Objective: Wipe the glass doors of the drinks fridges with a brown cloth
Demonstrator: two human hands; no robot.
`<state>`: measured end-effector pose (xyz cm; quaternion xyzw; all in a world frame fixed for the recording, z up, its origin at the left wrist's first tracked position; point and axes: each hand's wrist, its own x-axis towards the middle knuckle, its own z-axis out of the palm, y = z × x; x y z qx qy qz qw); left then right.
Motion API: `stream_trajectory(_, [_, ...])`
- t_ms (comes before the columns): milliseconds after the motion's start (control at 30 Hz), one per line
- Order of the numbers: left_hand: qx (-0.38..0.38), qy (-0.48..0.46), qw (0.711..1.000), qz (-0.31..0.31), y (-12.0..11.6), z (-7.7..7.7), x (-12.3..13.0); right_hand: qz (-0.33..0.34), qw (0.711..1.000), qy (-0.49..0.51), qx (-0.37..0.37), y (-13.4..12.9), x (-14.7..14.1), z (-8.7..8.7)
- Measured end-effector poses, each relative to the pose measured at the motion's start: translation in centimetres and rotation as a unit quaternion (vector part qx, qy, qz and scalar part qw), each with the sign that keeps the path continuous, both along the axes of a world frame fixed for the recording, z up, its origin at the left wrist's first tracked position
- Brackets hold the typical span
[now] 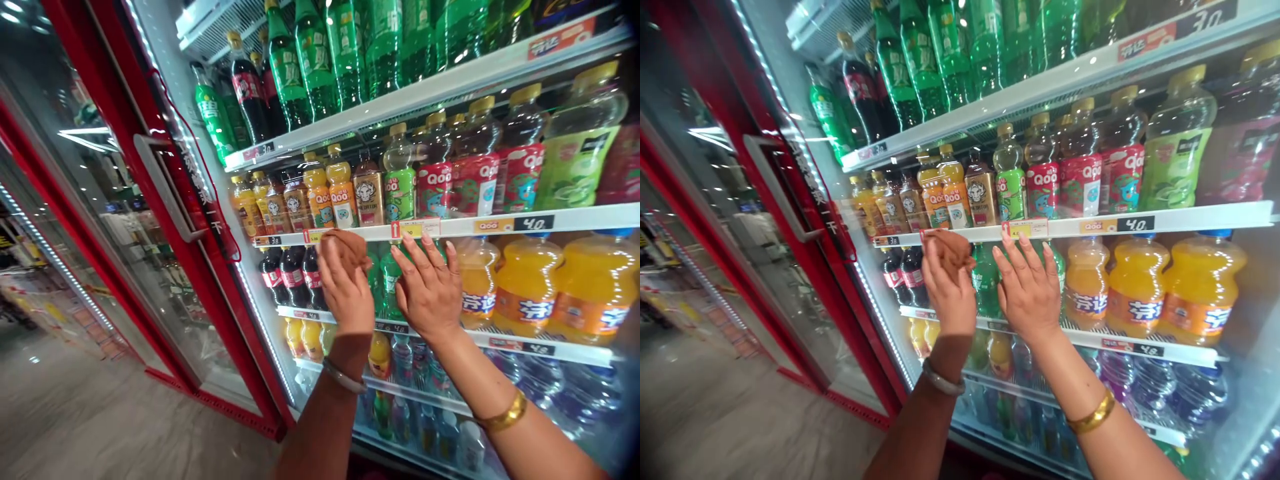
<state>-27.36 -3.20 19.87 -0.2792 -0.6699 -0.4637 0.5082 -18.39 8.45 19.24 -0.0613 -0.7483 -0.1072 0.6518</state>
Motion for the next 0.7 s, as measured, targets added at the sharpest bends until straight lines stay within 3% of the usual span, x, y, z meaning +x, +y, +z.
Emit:
stream_trajectory(133, [-0.104,0.115,0.988,-0.025,-0.8,0.1,-1.0,-0.001,1.0,0.001,0.009,0.1,0.1,-0.2])
stream_trajectory(300, [-0.006,0.004,0.999,0.032,-2.4,1.3,-2.5,-0.004,1.0,-0.004,0.024,0.2,0.1,-0.3])
stream_trajectory(467, [-0.123,0.114,0.985,-0.037,-2.2,-0.8,-1.3,-0.011,0.999,-0.001,0.03,0.2,0.0,-0.1])
stream_trajectory(533, [-0.165,0.145,0.974,-0.054,-2.9,-1.0,-1.6,-0.013,0.999,-0.007,0.031,0.3,0.2,-0.2])
stream_trajectory(600, [-0.15,0.11,0.982,-0.035,-3.8,-0.4,-2.4,-0.01,0.999,-0.014,0.035,0.3,0.3,-0.3])
stream_trajectory(700, [-0.06,0.013,0.998,0.003,-4.1,0.8,-3.1,-0.002,0.999,-0.018,0.035,-0.3,-0.2,0.1])
